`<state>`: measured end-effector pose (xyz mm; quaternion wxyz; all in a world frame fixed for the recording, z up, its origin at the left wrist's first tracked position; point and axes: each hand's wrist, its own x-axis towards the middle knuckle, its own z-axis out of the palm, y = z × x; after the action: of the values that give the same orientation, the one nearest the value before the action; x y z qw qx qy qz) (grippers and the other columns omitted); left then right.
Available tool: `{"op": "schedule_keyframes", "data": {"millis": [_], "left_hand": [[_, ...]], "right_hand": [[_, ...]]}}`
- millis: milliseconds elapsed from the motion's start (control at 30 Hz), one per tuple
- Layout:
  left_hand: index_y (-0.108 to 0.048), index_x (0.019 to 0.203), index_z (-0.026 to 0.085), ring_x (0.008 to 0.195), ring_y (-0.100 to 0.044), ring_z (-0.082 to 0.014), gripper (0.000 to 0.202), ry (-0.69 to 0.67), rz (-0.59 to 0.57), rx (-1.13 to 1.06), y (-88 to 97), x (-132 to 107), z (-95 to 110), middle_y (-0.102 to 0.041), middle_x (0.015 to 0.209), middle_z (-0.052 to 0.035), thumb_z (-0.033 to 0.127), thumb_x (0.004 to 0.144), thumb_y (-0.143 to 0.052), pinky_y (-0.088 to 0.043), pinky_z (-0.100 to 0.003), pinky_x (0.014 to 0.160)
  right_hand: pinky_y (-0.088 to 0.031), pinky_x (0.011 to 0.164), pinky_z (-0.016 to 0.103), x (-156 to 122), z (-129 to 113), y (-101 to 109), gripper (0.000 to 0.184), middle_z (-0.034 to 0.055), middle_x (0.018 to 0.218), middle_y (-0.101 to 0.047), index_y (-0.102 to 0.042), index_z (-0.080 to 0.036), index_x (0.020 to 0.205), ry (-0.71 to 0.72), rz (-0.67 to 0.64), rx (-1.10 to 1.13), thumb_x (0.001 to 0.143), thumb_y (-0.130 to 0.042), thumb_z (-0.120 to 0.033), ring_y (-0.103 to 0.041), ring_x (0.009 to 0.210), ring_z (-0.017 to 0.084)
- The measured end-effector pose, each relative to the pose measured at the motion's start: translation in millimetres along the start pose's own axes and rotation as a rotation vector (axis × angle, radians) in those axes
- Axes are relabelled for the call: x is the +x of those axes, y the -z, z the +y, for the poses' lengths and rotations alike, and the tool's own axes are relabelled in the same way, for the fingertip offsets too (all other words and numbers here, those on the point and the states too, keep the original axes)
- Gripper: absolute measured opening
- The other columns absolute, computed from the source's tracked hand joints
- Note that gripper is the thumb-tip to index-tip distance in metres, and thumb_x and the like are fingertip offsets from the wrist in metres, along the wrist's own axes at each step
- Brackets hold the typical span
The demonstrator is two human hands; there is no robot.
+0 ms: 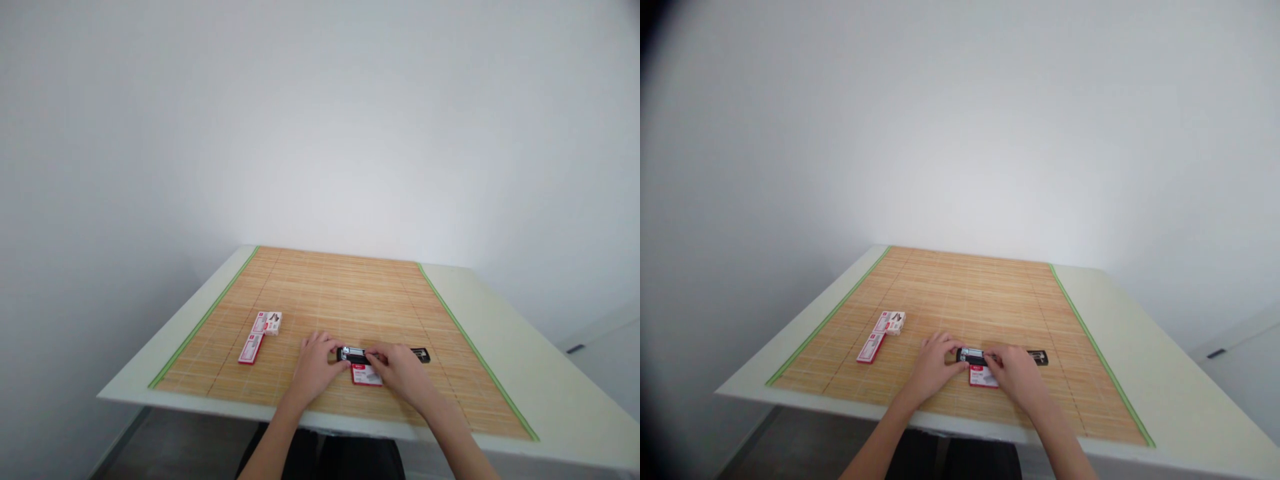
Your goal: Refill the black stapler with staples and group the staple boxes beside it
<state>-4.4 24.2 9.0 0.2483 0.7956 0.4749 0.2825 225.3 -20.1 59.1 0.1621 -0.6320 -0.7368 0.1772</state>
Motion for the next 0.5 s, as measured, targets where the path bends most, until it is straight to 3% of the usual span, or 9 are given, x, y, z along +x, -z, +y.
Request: {"op": "schedule_keyframes", "data": {"millis": [133,233,367,433,500], "left_hand": [[-0.074,0.109,0.033,0.105,-0.055,-0.0250,0.030,-0.013,0.004,-0.001,-0.2,-0.3,-0.7,-0.067,0.105,-0.0005,0.043,0.082,-0.082,-0.035,-0.038,0.093],[-0.074,0.109,0.033,0.103,-0.056,-0.0243,0.029,-0.013,-0.002,0.004,-0.6,-0.4,-1.4,-0.066,0.103,0.0001,0.043,0.082,-0.082,-0.035,-0.037,0.092],[-0.074,0.107,0.033,0.103,-0.056,-0.0242,0.028,-0.006,0.001,0.006,-1.2,-0.6,-2.0,-0.067,0.102,0.0004,0.043,0.082,-0.082,-0.035,-0.037,0.090],[-0.074,0.106,0.032,0.103,-0.056,-0.0240,0.029,-0.006,0.005,0.004,-1.2,-0.7,-2.0,-0.067,0.102,0.0006,0.043,0.081,-0.083,-0.035,-0.037,0.090],[-0.074,0.106,0.032,0.103,-0.056,-0.0241,0.029,-0.006,0.005,0.001,-0.9,-0.5,-1.8,-0.067,0.102,0.0008,0.043,0.081,-0.083,-0.035,-0.038,0.090]], "right_hand": [[-0.035,0.066,0.027,1.6,-20.6,-10.2,0.035,0.0037,0.081,-0.078,-0.080,-0.028,0.092,0.057,0.020,-0.010,0.102,-0.048,-0.035,-0.069,0.075,0.020],[-0.035,0.064,0.028,1.1,-19.7,-6.2,0.034,0.0043,0.080,-0.077,-0.081,-0.029,0.096,0.041,0.019,0.002,0.101,-0.049,-0.040,-0.068,0.072,0.021],[-0.038,0.061,0.030,-12.5,22.9,23.4,0.044,0.0030,0.068,-0.069,-0.076,-0.026,0.123,-0.110,0.156,0.046,0.096,-0.053,-0.053,-0.063,0.063,0.021],[-0.037,0.058,0.030,-24.3,53.7,39.9,0.053,0.0010,0.060,-0.062,-0.075,-0.023,0.124,-0.229,0.280,0.062,0.092,-0.056,-0.062,-0.058,0.057,0.020],[-0.039,0.057,0.030,-35.9,80.0,49.0,0.062,0.0007,0.060,-0.060,-0.074,-0.020,0.124,-0.288,0.314,0.182,0.088,-0.059,-0.068,-0.056,0.057,0.020]]}}
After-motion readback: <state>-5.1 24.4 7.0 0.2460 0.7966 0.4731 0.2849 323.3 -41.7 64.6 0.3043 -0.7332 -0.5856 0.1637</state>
